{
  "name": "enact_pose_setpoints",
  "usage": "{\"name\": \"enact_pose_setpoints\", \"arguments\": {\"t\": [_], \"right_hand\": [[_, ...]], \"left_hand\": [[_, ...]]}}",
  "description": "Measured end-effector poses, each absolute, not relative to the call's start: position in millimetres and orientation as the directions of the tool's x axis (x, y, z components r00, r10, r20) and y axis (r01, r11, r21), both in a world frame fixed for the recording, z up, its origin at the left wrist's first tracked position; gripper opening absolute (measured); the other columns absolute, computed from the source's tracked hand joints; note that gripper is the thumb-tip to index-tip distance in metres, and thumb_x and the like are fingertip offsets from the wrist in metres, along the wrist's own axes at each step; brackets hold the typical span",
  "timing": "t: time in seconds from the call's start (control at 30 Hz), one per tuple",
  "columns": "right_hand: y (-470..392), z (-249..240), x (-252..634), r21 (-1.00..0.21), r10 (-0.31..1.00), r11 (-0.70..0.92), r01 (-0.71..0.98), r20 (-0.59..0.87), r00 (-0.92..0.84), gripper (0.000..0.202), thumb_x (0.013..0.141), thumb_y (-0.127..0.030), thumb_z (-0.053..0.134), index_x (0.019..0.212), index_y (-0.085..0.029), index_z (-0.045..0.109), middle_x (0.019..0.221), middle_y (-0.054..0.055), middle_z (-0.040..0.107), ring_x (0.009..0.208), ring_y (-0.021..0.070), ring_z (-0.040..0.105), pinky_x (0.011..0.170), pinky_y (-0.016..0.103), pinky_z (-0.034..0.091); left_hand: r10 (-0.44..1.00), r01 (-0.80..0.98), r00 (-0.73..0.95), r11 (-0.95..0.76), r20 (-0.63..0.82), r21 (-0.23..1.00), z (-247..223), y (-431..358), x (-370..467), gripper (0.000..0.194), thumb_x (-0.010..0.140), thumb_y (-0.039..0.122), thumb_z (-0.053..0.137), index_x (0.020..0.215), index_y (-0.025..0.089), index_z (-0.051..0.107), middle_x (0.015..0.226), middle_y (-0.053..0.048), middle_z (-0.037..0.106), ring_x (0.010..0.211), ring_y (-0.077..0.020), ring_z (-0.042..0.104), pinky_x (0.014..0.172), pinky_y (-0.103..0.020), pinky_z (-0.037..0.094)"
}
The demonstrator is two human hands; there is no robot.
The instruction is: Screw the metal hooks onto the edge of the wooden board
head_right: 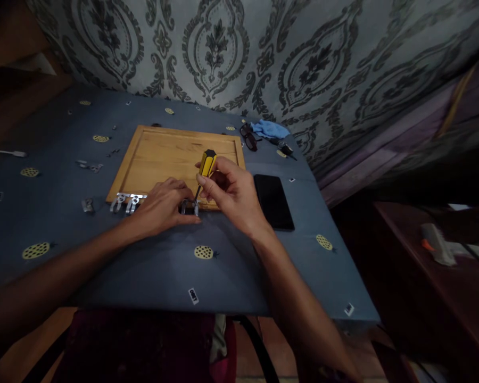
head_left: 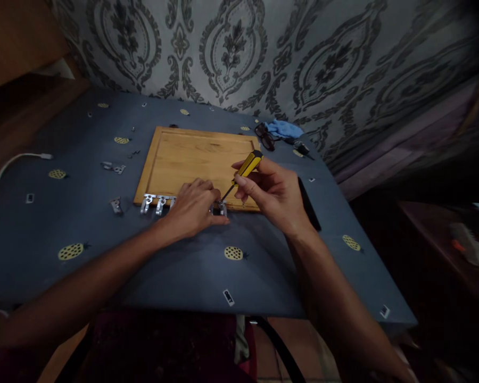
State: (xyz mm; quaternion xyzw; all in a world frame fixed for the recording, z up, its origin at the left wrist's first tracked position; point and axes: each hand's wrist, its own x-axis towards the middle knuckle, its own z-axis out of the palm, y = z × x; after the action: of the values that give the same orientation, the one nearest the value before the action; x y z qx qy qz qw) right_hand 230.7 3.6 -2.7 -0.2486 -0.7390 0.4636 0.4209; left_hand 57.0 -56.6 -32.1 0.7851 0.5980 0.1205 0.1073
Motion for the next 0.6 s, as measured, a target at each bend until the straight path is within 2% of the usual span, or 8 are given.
{"name": "enact_pose_setpoints", "arguments": {"t": [0.37, 0.53, 0.6], "right_hand": [[7, -11, 227, -0.908, 0.815, 0.419, 0.027, 0.362, -0.453, 0.043, 0.071, -0.051, 0.091, 0.076, -0.022, 0.059, 0.064, -0.006, 0.058, 0.052, 0.0098, 0.059, 0.045, 0.023, 0.048], [7, -3, 230, -0.909, 0.780, 0.417, -0.011, 0.364, -0.510, 0.042, 0.072, -0.051, 0.090, 0.094, -0.022, 0.068, 0.074, -0.005, 0.063, 0.055, 0.0094, 0.062, 0.050, 0.023, 0.051], [8, 0, 231, -0.916, 0.754, 0.400, -0.010, 0.335, -0.565, 0.041, 0.074, -0.051, 0.088, 0.095, -0.021, 0.069, 0.075, -0.004, 0.065, 0.057, 0.0100, 0.064, 0.052, 0.024, 0.053]], "left_hand": [[0.965, 0.914, 0.252, -0.261, 0.070, 0.310, -32, -57, 58, 0.046, 0.084, 0.056, 0.077, 0.105, 0.016, 0.070, 0.112, -0.011, 0.068, 0.114, -0.0327, 0.058, 0.095, -0.044, 0.045], [0.964, 0.910, 0.256, -0.266, 0.074, 0.317, -34, -57, 57, 0.046, 0.084, 0.055, 0.077, 0.106, 0.015, 0.070, 0.112, -0.011, 0.067, 0.115, -0.0323, 0.058, 0.095, -0.043, 0.045], [0.964, 0.910, 0.253, -0.267, 0.084, 0.318, -35, -57, 57, 0.044, 0.084, 0.055, 0.077, 0.105, 0.016, 0.070, 0.112, -0.011, 0.067, 0.114, -0.0319, 0.058, 0.094, -0.042, 0.044]]}}
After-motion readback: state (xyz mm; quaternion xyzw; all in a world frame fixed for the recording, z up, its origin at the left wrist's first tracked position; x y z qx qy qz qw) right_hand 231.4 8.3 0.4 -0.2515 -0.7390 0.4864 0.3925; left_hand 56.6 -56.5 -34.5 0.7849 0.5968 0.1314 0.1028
